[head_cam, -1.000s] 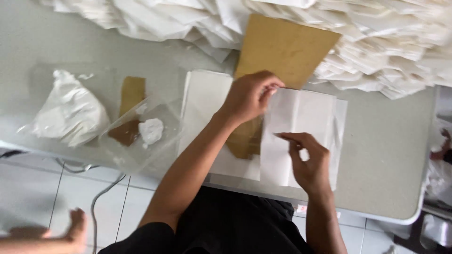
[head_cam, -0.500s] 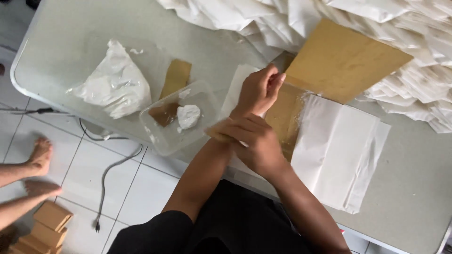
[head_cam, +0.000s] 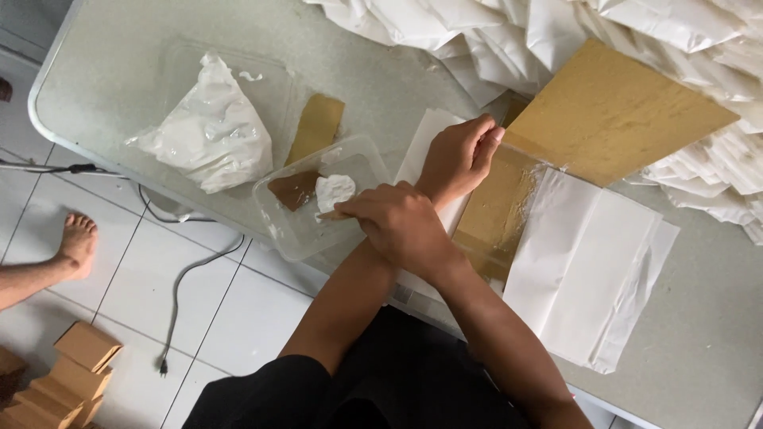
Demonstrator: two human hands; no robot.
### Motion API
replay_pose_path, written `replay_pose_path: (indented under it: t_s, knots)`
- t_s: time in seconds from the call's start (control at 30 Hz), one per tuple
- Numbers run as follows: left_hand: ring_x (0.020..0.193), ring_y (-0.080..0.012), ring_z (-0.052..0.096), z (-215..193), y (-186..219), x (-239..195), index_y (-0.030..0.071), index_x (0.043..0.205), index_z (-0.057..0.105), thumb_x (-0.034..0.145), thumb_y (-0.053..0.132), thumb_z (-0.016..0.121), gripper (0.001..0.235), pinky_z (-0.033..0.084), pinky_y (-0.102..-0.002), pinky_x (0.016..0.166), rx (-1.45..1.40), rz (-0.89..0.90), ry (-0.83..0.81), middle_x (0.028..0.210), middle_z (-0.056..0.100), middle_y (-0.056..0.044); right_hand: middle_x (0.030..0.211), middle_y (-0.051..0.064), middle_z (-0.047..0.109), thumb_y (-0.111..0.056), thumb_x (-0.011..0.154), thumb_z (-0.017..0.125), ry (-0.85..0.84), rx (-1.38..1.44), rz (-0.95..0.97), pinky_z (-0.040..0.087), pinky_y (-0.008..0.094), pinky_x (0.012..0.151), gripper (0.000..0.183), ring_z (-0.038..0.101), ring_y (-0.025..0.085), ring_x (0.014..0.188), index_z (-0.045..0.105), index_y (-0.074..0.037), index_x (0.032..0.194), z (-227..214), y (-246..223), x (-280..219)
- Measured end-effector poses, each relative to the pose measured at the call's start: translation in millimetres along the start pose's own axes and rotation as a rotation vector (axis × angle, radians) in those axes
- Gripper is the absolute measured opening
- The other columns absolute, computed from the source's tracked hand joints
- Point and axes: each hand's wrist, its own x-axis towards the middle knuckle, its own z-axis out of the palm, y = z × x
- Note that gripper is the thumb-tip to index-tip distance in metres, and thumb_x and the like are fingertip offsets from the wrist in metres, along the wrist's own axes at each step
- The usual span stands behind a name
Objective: The person applies a white paste to a brown cardboard template using a small wooden block, then places white paper sheets onto the paste and folds the template to enclose them. The person repeats this process to assemble multiple paper packs.
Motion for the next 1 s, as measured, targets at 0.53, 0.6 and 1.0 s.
replay_pose_path:
  t_s: [0.53, 0.6, 1.0]
  knots:
    - [0.064, -0.0331, 0.069, 2.3, 2.0, 0.6, 0.015, 0.086, 0.057, 0.103, 0.036, 0.052, 0.027, 0.053, -0.044, 0.054, 0.081, 0.078, 0.083, 0.066, 0.062, -0.01, 0.086, 0.006, 0.078, 0.002, 0.078, 0.077, 0.202, 0.095, 0.147, 0.056, 0.034, 0.077, 0.02, 0.073, 0.024, 0.08, 0.079, -0.013, 0.091, 19.0, 8.5, -2.7]
    - [0.064, -0.0325, 0.069, 0.0, 4.2, 0.0, 0.014, 0.086, 0.057, 0.103, 0.035, 0.052, 0.027, 0.054, -0.042, 0.054, 0.068, 0.077, 0.062, 0.067, 0.062, -0.01, 0.08, -0.004, 0.077, 0.001, 0.078, 0.074, 0.165, -0.165, 0.076, 0.055, 0.028, 0.074, 0.022, 0.07, 0.015, 0.074, 0.078, -0.021, 0.08, 29.4, 10.8, -1.8]
    - [0.068, -0.043, 0.066, 4.1, -0.7, 1.4, 0.01, 0.095, 0.058, 0.105, 0.042, 0.05, 0.034, 0.051, -0.05, 0.053, -0.023, 0.09, 0.037, 0.077, 0.06, -0.019, 0.096, 0.012, 0.065, 0.01, 0.089, 0.066, 0.571, 1.554, 0.487, 0.053, 0.03, 0.069, 0.027, 0.065, 0.019, 0.081, 0.06, 0.001, 0.113, 8.4, 59.0, -73.1]
